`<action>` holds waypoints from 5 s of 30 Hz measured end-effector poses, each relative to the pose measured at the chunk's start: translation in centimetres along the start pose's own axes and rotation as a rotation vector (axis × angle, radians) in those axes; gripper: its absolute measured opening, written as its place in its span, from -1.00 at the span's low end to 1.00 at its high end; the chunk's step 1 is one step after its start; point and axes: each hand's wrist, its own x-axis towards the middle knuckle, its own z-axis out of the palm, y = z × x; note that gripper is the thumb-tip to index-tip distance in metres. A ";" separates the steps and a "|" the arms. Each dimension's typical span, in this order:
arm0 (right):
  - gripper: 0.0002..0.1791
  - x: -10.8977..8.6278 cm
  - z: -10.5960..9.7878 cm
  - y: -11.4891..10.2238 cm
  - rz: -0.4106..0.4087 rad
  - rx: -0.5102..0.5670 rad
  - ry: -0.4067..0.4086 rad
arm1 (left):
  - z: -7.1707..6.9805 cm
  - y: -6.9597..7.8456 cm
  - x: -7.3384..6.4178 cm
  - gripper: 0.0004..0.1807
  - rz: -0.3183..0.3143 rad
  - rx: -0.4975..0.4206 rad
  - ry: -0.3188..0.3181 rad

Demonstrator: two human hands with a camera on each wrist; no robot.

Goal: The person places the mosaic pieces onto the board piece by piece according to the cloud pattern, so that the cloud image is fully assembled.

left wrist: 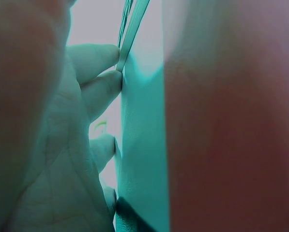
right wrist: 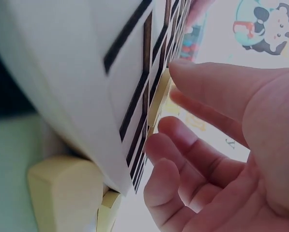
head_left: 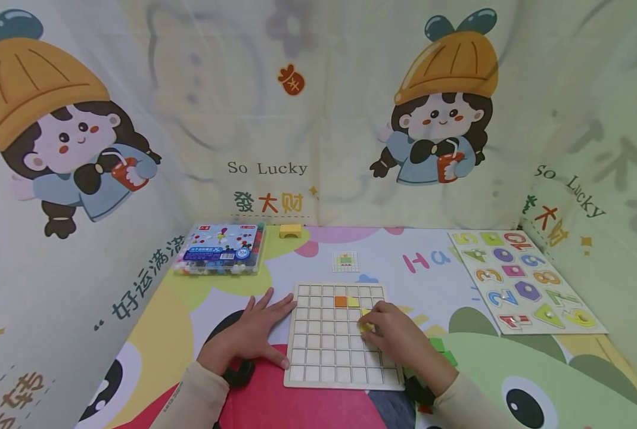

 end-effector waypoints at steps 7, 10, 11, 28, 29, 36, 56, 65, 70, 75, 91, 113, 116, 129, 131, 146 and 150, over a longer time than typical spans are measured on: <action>-0.88 -0.2 -0.1 0.3 -0.094 0.013 0.017 | -0.1 -0.1 0.0 0.35 0.012 -0.007 0.003; -0.87 -0.2 -0.1 0.1 -0.051 0.014 0.003 | -0.1 -0.1 -0.1 0.34 0.030 -0.008 0.006; -0.87 -0.2 -0.1 0.1 -0.036 0.014 -0.003 | -0.1 -0.1 -0.1 0.34 0.036 -0.011 0.007; -0.78 -0.7 -0.7 0.7 0.017 -0.002 0.045 | -0.2 -0.3 -0.2 0.33 0.033 -0.019 0.006; -0.79 -0.6 -0.8 0.7 0.016 -0.008 0.048 | -0.2 -0.3 -0.2 0.33 0.033 -0.019 0.007; -0.80 -0.3 -0.3 0.4 0.040 -0.066 0.069 | 0.0 -0.4 -0.1 0.34 0.037 -0.016 0.007; -0.68 -2.9 -6.7 6.7 0.168 0.100 0.055 | -0.2 -0.5 0.0 0.34 0.037 -0.010 0.012; -0.69 -2.6 -7.5 10.1 0.097 0.087 0.000 | -0.1 -0.9 0.1 0.35 0.032 -0.005 0.011; -0.65 -0.9 -6.6 10.7 0.004 0.135 -0.095 | 0.1 -0.8 0.1 0.34 0.035 -0.012 0.010; -0.63 0.4 -5.7 11.0 -0.031 0.159 -0.152 | 0.0 -0.5 0.0 0.35 0.038 -0.021 0.004; -0.71 1.2 -4.6 12.3 -0.095 0.259 -0.189 | -0.1 -0.1 -0.1 0.33 0.048 -0.012 0.013; -0.83 1.3 -4.5 12.5 -0.154 0.252 -0.175 | 0.0 -0.2 -0.2 0.33 0.051 -0.024 0.010; -0.83 1.4 -4.7 12.6 -0.144 0.235 -0.146 | 0.0 -0.3 -0.2 0.33 0.053 -0.021 0.007; -0.82 5.6 -5.2 10.2 -0.194 0.210 -0.111 | -0.2 -0.1 -0.2 0.32 0.046 -0.025 0.003; -0.83 6.5 -5.0 9.2 -0.207 0.218 -0.124 | -0.2 -0.1 -0.2 0.33 0.048 -0.022 0.008; -0.86 10.8 -2.1 2.8 -0.340 0.207 -0.223 | 0.1 -0.2 -0.1 0.33 0.038 -0.025 0.014; -0.86 11.4 -1.3 1.3 -0.353 0.164 -0.248 | 0.0 -0.1 -0.2 0.32 0.039 -0.029 0.009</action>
